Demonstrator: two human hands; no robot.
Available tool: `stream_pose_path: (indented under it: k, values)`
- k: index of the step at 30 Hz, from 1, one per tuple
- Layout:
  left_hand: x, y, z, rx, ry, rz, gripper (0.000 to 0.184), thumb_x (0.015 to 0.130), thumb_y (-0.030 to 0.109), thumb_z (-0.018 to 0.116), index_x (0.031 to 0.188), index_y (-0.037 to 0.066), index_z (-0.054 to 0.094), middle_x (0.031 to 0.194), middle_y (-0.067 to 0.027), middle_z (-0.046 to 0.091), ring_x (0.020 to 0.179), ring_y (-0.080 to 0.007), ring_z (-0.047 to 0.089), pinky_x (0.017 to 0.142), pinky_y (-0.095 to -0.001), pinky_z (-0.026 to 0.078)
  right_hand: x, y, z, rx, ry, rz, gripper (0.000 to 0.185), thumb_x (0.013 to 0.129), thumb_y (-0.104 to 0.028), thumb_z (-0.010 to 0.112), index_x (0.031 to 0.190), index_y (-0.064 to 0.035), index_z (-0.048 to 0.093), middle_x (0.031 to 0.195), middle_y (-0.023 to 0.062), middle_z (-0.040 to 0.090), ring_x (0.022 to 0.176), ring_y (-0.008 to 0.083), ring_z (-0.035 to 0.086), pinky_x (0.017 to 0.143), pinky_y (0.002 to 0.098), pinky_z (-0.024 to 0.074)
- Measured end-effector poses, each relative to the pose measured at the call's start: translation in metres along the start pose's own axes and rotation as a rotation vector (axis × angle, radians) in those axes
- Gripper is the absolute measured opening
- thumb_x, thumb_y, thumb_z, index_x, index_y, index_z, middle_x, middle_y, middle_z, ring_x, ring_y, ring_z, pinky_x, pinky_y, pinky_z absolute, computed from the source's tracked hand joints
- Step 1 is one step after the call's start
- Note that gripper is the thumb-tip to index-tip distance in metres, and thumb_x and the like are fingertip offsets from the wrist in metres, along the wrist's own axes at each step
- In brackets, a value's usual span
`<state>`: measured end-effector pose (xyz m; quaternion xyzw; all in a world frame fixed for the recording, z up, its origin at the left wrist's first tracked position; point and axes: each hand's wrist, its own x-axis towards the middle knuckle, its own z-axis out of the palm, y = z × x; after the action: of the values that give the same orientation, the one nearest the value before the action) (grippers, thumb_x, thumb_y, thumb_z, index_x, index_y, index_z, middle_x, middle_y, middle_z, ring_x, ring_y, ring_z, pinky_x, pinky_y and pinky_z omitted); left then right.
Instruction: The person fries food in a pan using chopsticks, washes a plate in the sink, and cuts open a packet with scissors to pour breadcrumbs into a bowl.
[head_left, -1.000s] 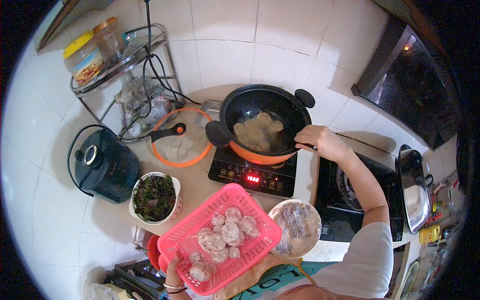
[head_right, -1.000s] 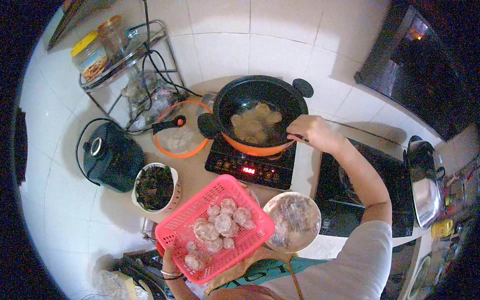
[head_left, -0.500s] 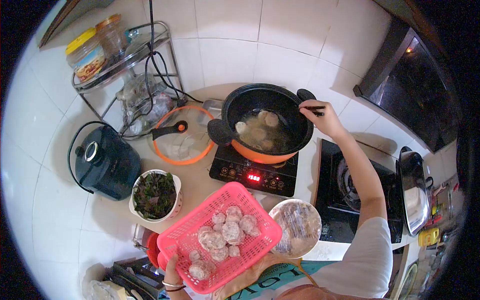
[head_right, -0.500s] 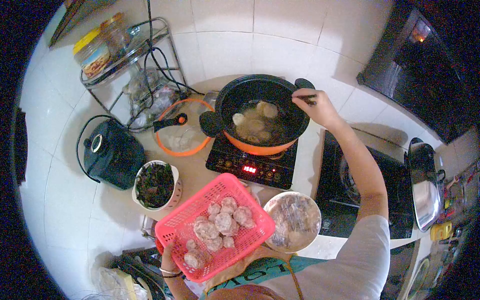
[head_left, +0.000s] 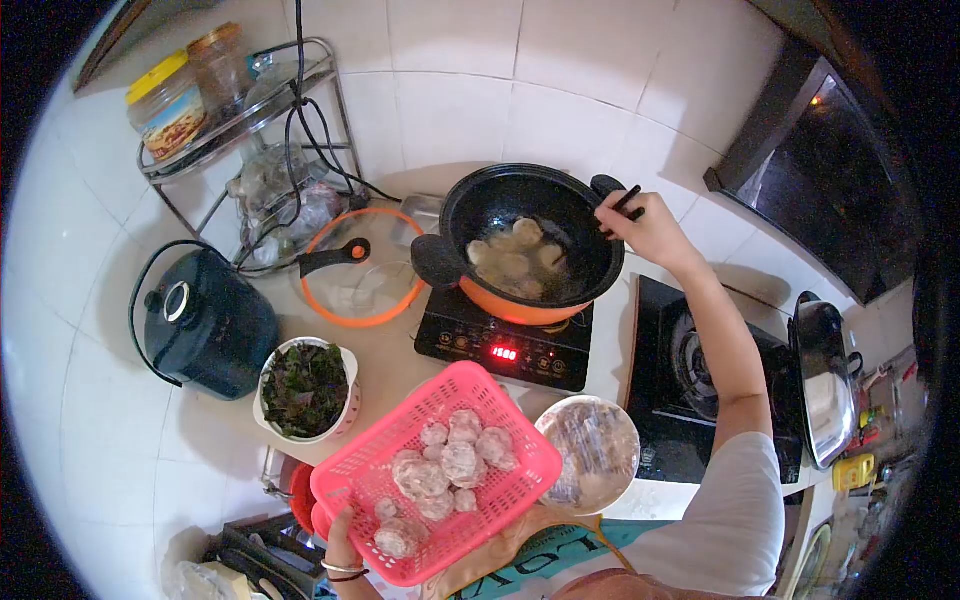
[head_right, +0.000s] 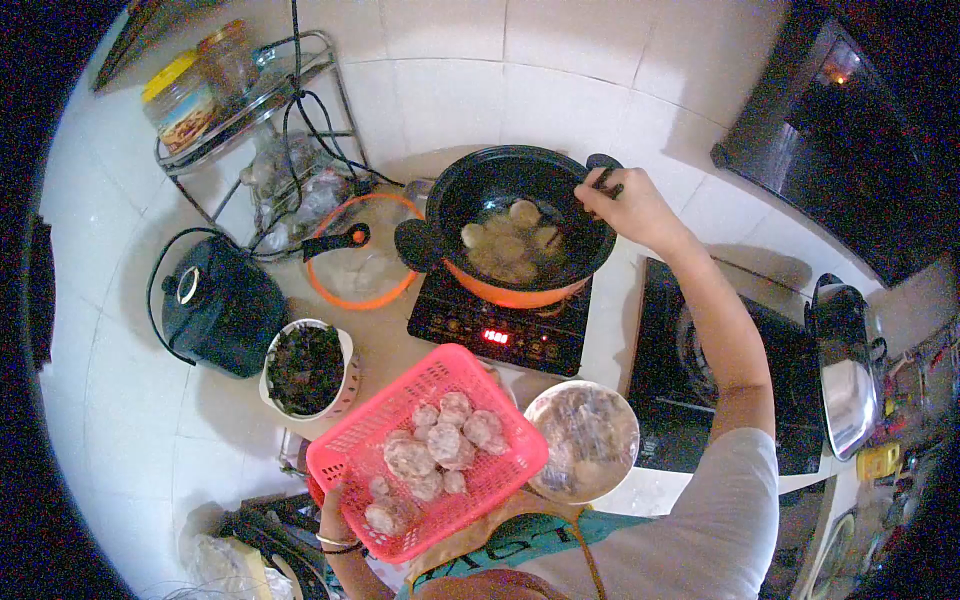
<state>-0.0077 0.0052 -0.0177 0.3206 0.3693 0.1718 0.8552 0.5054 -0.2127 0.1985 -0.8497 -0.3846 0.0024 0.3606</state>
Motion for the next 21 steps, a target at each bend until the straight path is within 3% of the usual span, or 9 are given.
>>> stream_pose_path:
  k: [2, 6, 9, 10, 16, 21]
  values:
    - [-0.002, 0.002, 0.006, -0.016, -0.012, 0.003, 0.055, 0.081, 0.027, 0.058, 0.128, 0.003, 0.044, 0.12, -0.0137, 0.055, 0.107, -0.03, 0.055, 0.093, -0.0421, 0.045, 0.003, 0.004, 0.005, 0.003, 0.082, -0.042, 0.016, 0.083, -0.013, 0.063, 0.083, 0.003, 0.066, 0.076, 0.0126, 0.067, 0.066, 0.0233, 0.064, 0.062, 0.0312, 0.0488]
    - [0.001, -0.003, -0.002, -0.032, -0.008, 0.004, 0.055, 0.082, 0.028, 0.058, 0.129, 0.003, 0.044, 0.121, -0.0141, 0.055, 0.108, -0.0303, 0.054, 0.095, -0.0422, 0.044, 0.001, 0.007, 0.023, -0.12, -0.044, -0.387, 0.017, 0.081, -0.014, 0.066, 0.083, 0.0029, 0.066, 0.087, 0.01, 0.067, 0.077, 0.0275, 0.063, 0.068, 0.0343, 0.0506]
    - [0.002, -0.004, -0.006, -0.026, -0.012, 0.001, 0.054, 0.083, 0.028, 0.056, 0.129, 0.003, 0.044, 0.121, -0.0141, 0.055, 0.109, -0.0299, 0.054, 0.095, -0.0422, 0.044, 0.001, 0.005, 0.029, -0.405, -0.195, -0.668, 0.015, 0.078, -0.012, 0.068, 0.086, -0.0011, 0.064, 0.083, 0.0098, 0.064, 0.078, 0.024, 0.061, 0.071, 0.0335, 0.0501]
    - [0.0, -0.001, -0.002, -0.017, -0.012, -0.003, 0.053, 0.083, 0.028, 0.056, 0.129, 0.002, 0.044, 0.121, -0.0142, 0.055, 0.109, -0.0298, 0.054, 0.095, -0.0423, 0.044, 0.0, 0.006, 0.032, -0.429, -0.208, -0.724, 0.017, 0.075, -0.016, 0.069, 0.084, -0.0033, 0.064, 0.081, 0.0084, 0.063, 0.08, 0.0273, 0.059, 0.072, 0.0368, 0.0501]
    - [-0.001, -0.001, 0.001, -0.019, 0.007, -0.013, 0.051, 0.086, 0.027, 0.055, 0.129, 0.002, 0.045, 0.121, -0.0142, 0.055, 0.108, -0.0296, 0.054, 0.094, -0.042, 0.045, 0.008, 0.012, 0.029, -0.561, -0.389, -0.884, 0.019, 0.075, -0.017, 0.068, 0.086, -0.0016, 0.063, 0.083, 0.0087, 0.063, 0.082, 0.0269, 0.059, 0.071, 0.0355, 0.0505]
    - [-0.002, -0.001, -0.001, -0.026, 0.011, -0.012, 0.049, 0.085, 0.027, 0.056, 0.127, 0.002, 0.046, 0.12, -0.0136, 0.056, 0.108, -0.029, 0.055, 0.094, -0.0415, 0.045, 0.005, 0.004, 0.023, -0.425, -0.238, -0.847, 0.017, 0.075, -0.013, 0.069, 0.086, -0.0012, 0.064, 0.084, 0.01, 0.065, 0.08, 0.0276, 0.061, 0.071, 0.0351, 0.0511]
